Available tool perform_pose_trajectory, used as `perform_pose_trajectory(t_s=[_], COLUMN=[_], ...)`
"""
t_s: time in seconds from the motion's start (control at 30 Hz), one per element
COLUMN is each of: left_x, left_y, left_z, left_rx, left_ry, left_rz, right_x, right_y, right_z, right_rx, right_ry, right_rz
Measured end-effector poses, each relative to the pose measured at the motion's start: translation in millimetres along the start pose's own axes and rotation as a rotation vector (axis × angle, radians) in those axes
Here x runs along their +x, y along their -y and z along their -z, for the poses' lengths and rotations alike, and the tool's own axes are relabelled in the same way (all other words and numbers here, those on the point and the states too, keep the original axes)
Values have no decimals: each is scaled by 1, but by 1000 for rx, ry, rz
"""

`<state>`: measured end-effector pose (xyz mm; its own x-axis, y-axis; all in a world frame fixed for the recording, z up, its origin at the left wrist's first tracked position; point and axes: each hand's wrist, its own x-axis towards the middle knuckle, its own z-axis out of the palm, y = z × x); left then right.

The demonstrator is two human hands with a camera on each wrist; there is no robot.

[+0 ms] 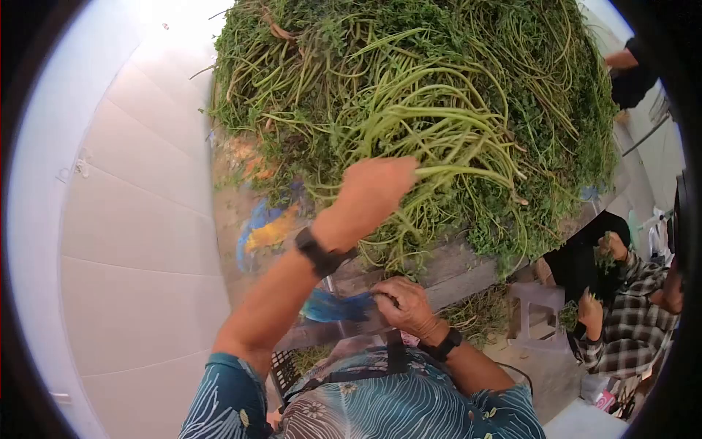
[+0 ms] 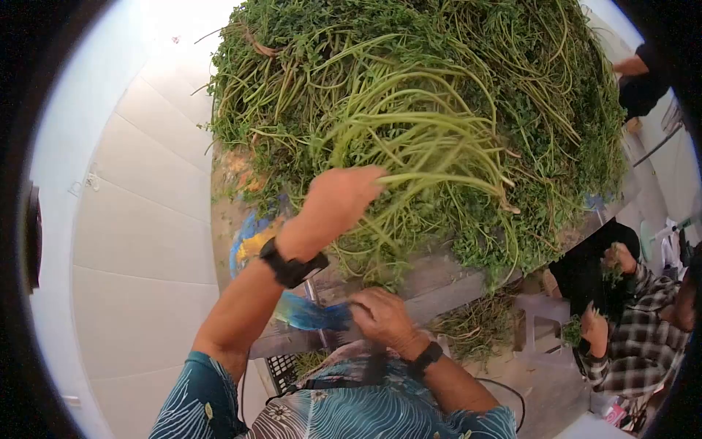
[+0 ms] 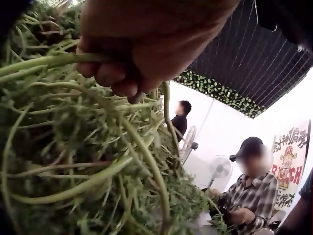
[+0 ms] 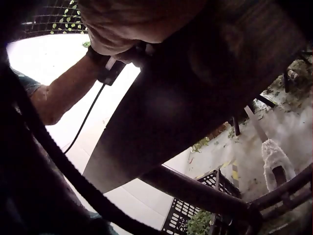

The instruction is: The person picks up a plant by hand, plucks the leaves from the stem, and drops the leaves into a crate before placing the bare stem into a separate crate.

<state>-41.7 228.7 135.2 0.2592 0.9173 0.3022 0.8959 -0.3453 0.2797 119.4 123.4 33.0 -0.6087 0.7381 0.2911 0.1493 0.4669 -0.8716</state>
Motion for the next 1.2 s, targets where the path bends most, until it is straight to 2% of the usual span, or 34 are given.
perform_pose_trajectory(t_s=[0.03, 0.13, 0.23, 0.3, 0.4, 0.53, 0.63, 0.73, 0.8, 0.87, 0.97, 1.0, 1.1, 1.2], left_x=[-19, -63, -97, -113, -130, -144, -127, -91, -60, -27, 6, 12, 18, 12], left_y=[6, 13, 21, 15, 7, -8, -23, -26, -42, -43, -36, -31, -12, -10], left_z=[5, 26, 27, 33, 40, 41, 70, 105, 127, 120, 102, 93, 82, 69], left_rx=[-51, -113, -21, -31, 9, -57, -305, -186, -122, 0, 60, 56, -8, -141], left_ry=[-101, -52, -154, -165, -88, -28, -247, -448, -477, -435, -359, -327, 185, 134], left_rz=[-7, 195, 148, 163, 173, 177, 150, -43, -133, -259, -404, -447, -269, -241], right_x=[-1, 1, 9, 13, 32, 49, 80, 105, 112, 116, 116, 117, 115, 113], right_y=[1, 4, 15, -1, 11, 21, 43, 68, 82, 94, 84, 82, 71, 60], right_z=[1, 7, 24, 38, 67, 95, 126, 157, 152, 134, 106, 102, 111, 113], right_rx=[30, 121, 472, 1224, 1440, 1344, 1011, 716, 584, 458, 551, 723, 738, 667], right_ry=[27, 42, -95, -272, -611, -528, -593, -319, -126, 7, 67, 25, 73, -22], right_rz=[-26, -139, -493, -545, -535, -417, -296, -247, -279, -357, -312, -393, -405, -406])
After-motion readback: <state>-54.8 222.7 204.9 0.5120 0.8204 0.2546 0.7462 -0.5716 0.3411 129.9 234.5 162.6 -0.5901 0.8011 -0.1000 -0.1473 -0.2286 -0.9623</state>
